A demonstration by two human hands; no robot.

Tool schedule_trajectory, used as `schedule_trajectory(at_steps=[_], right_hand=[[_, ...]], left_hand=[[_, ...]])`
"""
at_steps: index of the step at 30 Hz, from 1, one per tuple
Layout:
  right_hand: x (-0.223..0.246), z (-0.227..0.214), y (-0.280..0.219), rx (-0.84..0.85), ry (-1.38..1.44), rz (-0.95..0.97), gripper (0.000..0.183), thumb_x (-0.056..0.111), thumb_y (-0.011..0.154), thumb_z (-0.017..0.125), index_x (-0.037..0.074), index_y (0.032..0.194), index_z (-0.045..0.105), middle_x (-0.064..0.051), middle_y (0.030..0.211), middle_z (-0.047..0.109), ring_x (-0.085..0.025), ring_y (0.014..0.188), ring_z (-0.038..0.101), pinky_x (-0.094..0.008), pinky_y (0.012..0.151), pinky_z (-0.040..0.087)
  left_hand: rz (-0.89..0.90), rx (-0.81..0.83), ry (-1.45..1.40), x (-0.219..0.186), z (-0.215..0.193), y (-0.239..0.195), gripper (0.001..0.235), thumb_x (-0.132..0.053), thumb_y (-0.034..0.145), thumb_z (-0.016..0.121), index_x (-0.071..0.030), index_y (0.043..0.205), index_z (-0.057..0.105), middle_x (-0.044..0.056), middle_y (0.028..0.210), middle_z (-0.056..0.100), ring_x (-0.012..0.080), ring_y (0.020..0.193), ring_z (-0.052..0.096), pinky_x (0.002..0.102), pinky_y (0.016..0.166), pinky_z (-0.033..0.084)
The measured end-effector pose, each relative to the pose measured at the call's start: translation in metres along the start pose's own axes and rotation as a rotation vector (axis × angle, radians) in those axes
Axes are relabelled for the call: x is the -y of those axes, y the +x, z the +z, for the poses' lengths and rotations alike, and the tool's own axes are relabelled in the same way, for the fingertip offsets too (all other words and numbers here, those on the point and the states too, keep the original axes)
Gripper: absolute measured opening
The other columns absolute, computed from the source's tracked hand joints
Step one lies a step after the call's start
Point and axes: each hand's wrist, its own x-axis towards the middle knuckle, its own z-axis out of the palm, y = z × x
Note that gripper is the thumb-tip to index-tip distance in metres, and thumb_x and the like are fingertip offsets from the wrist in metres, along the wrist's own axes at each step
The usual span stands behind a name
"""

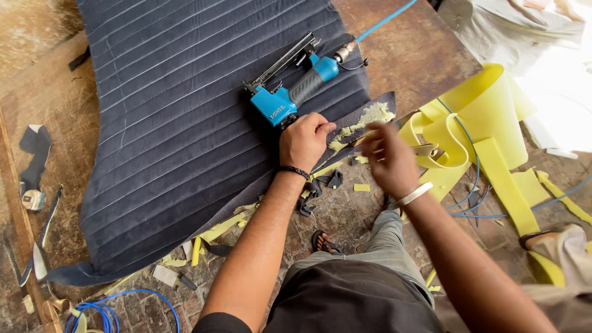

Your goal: The person staples dark quilted fabric onto a wooden frame using a pneumatic staple gun, then trims excess fabric with scissors. The person works on a single cushion or seat component, securing the fabric along the edges and corners before cutting away the overhang.

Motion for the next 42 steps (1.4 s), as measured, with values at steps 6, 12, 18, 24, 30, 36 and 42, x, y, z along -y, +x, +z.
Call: schedule_trajectory(at_steps=[6, 12, 18, 24, 30, 36, 42], right_hand=[[0.046, 0.041, 0.007, -0.138, -0.334, -0.161, 0.021, 0.024, 0.086, 0.082, 0.007, 0.094, 0.073, -0.011, 0.09, 0.065, -0.026, 0.076, 0.068, -0.039, 0.065, 0.054], [0.015, 0.063, 0.002, -0.278, -0.219, -0.042, 0.019, 0.02, 0.095, 0.076, 0.003, 0.092, 0.067, -0.011, 0.09, 0.066, -0.027, 0.076, 0.066, -0.04, 0.066, 0.053], [-0.049, 0.01, 0.037, -0.691, 0.539, 0.364, 0.032, 0.031, 0.116, 0.048, 0.005, 0.098, 0.051, -0.002, 0.08, 0.052, -0.02, 0.067, 0.071, -0.033, 0.06, 0.058], [-0.129, -0.09, 0.014, -0.304, 0.288, 0.502, 0.023, 0.011, 0.105, 0.051, 0.009, 0.125, 0.062, -0.012, 0.099, 0.068, -0.029, 0.086, 0.071, -0.04, 0.07, 0.054], [-0.103, -0.053, 0.004, -0.148, 0.453, 0.699, 0.051, 0.036, 0.1, 0.06, 0.008, 0.141, 0.07, -0.001, 0.15, 0.057, -0.018, 0.129, 0.05, -0.046, 0.107, 0.03], [-0.045, -0.004, 0.026, -0.101, 0.1, 0.443, 0.099, 0.038, 0.079, 0.086, 0.004, 0.15, 0.026, -0.024, 0.121, 0.059, -0.026, 0.095, 0.067, -0.04, 0.079, 0.058], [-0.066, -0.005, 0.035, -0.202, 0.311, 0.452, 0.061, 0.008, 0.083, 0.07, 0.005, 0.136, 0.041, -0.015, 0.095, 0.068, -0.022, 0.081, 0.067, -0.04, 0.07, 0.056]], left_hand=[[0.029, 0.002, -0.009, 0.006, -0.001, -0.001, 0.022, -0.03, 0.09, 0.077, -0.011, 0.086, 0.069, 0.009, 0.085, 0.073, 0.0322, 0.076, 0.071, 0.043, 0.063, 0.055], [0.001, -0.019, -0.011, 0.007, -0.001, -0.004, 0.022, -0.032, 0.087, 0.079, -0.011, 0.085, 0.069, 0.008, 0.084, 0.073, 0.0324, 0.075, 0.07, 0.043, 0.061, 0.056], [0.024, -0.064, 0.035, 0.002, -0.001, -0.003, 0.022, -0.031, 0.087, 0.079, -0.013, 0.084, 0.067, 0.008, 0.082, 0.071, 0.0331, 0.075, 0.07, 0.044, 0.062, 0.055], [0.049, 0.061, -0.031, -0.016, 0.002, -0.021, 0.019, -0.027, 0.09, 0.078, -0.012, 0.085, 0.067, 0.007, 0.08, 0.071, 0.0288, 0.072, 0.071, 0.043, 0.061, 0.055], [0.138, 0.44, 0.079, -0.027, 0.025, -0.064, 0.019, -0.031, 0.099, 0.07, -0.013, 0.094, 0.065, 0.006, 0.085, 0.071, 0.027, 0.075, 0.073, 0.041, 0.065, 0.059], [0.021, 0.391, 0.074, -0.037, 0.026, -0.056, 0.039, -0.013, 0.09, 0.065, -0.01, 0.129, 0.064, 0.015, 0.089, 0.072, 0.0362, 0.081, 0.071, 0.049, 0.071, 0.056], [0.205, 0.525, -0.066, -0.055, 0.005, -0.04, 0.024, -0.013, 0.089, 0.064, -0.018, 0.109, 0.078, 0.012, 0.093, 0.075, 0.031, 0.086, 0.073, 0.041, 0.076, 0.06]])
